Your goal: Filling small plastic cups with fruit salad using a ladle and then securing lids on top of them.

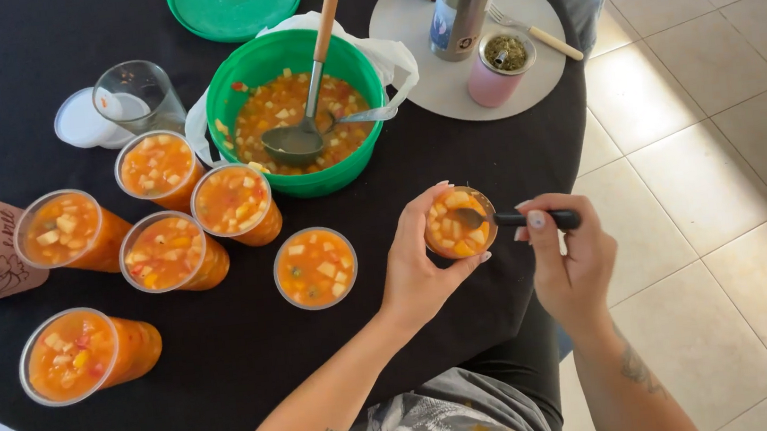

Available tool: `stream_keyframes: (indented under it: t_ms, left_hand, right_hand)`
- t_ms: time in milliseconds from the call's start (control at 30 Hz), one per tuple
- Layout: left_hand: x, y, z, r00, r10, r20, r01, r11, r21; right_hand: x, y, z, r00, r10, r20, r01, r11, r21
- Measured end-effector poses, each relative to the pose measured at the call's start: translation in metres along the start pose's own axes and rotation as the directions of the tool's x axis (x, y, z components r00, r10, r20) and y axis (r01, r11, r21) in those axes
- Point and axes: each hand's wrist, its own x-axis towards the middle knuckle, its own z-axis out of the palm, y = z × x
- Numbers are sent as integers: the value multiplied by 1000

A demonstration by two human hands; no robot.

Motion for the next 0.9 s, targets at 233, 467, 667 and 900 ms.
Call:
stream_keyframes:
  t_ms: [233, 467, 667, 900]
  left_hand:
    - [-2, 2, -1, 1000, -6, -5, 6, 1000, -13]
    - [-8, 23, -4, 991, 127, -34, -128, 990, -55]
    - [-21, 77, -18, 981, 147, 123, -153, 988, 35]
    - [-46, 140, 5, 951, 68, -300, 47, 932, 360]
  right_hand:
    - [4, 10, 15, 929, 363, 68, -364, 870, 334]
    - [14, 19, -2, 877, 472, 92, -432, 690, 581]
    - [34, -24, -28, 903, 304, 303, -425, 525, 738]
    - [48, -90, -42, 917, 207, 340, -395, 370, 841]
